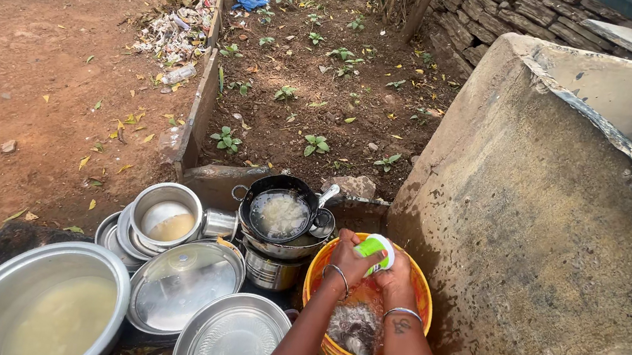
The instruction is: The person washes several metal plates and bowls by hand in a bucket of water, scrubbing them with a sponge and rinsing them, then placing them into a black plastic basket.
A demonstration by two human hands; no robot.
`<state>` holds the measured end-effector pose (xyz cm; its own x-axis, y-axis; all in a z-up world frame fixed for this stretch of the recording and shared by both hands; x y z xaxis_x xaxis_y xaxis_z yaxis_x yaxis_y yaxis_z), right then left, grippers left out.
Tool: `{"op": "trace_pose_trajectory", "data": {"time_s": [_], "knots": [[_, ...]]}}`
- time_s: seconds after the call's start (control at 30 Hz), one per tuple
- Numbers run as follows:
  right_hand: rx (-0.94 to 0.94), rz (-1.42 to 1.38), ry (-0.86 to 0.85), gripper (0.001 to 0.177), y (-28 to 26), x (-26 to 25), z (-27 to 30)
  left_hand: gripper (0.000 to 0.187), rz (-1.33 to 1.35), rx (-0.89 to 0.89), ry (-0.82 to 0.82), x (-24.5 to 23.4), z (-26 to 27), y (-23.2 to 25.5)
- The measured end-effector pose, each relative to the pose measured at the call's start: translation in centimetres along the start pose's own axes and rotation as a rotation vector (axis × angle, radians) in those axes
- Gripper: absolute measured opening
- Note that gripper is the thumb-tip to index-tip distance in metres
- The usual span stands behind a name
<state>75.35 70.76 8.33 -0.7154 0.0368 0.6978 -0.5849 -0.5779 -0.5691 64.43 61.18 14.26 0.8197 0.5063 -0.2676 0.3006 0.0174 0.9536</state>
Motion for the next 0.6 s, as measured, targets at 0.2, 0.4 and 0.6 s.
{"op": "trace_pose_trajectory", "data": {"time_s": [0.2,0.4,0.6], "knots": [[-0.007,-0.455,0.044,0.028,0.0,-0.7,1.9,0.058,0.540,-0.820,-0.485,1.1,-0.4,-7.1],[-0.046,1.021,0.040,0.031,-3.0,5.0,1.8,0.043,0.527,-0.841,-0.554,2.7,-2.1,-8.0],[-0.299,1.745,0.214,0.034,-0.4,8.6,7.6,0.024,0.476,-0.691,-0.511,2.1,-5.5,-6.9]]}}
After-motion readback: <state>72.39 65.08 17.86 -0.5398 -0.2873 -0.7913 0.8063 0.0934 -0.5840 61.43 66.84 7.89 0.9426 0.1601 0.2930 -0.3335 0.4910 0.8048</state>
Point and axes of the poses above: each hand's wrist, its own z-axis away from the middle knuckle, its own x-axis out of the palm, y = z × x, the point moved 5 cm from there along -z, towards the middle knuckle, and after that the axes turned 4 degrees about y, right-handed, at the moved point
